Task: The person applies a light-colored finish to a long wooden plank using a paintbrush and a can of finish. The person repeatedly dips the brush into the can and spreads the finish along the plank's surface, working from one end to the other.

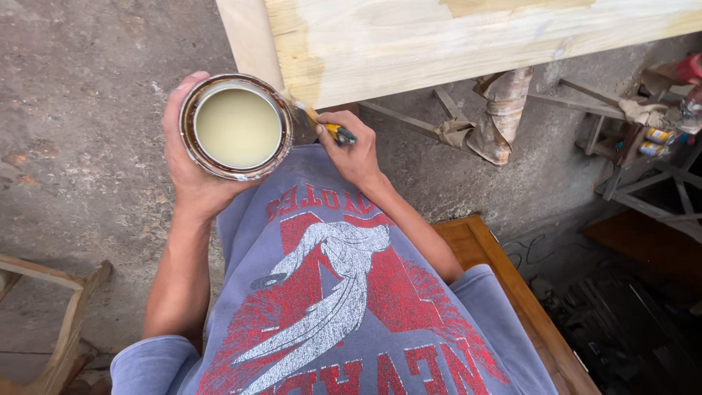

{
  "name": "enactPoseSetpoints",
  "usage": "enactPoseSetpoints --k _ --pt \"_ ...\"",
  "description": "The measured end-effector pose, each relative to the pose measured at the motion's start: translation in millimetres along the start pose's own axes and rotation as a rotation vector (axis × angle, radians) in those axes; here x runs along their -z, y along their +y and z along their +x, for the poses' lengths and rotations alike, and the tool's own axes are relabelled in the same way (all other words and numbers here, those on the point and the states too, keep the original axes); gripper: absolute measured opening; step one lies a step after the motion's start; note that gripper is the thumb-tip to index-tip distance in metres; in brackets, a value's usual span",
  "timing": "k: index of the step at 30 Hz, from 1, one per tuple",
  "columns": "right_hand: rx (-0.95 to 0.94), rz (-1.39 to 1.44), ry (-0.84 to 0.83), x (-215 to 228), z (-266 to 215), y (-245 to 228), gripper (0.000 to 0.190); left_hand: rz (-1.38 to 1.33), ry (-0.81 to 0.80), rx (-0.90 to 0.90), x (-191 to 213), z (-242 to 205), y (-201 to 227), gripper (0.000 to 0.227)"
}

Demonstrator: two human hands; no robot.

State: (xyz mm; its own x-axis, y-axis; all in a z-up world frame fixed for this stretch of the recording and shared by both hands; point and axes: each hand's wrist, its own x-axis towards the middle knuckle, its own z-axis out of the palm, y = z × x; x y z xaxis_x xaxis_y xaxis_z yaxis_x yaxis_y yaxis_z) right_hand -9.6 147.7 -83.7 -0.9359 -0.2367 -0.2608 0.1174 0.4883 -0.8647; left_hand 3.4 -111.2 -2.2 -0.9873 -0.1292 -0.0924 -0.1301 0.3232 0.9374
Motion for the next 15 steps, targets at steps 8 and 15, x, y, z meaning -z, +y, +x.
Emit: enactPoseSetpoints --k 8,15 --pt "-0.293 -0.365 0.544 169 17 120 0.015 -0.019 -0.030 -0.065 1 13 -3 0.121" --pt "0.113 -0.549 0.238 43 3 61 0.033 -0.013 -0.032 -0.095 0 21 0 0.122"
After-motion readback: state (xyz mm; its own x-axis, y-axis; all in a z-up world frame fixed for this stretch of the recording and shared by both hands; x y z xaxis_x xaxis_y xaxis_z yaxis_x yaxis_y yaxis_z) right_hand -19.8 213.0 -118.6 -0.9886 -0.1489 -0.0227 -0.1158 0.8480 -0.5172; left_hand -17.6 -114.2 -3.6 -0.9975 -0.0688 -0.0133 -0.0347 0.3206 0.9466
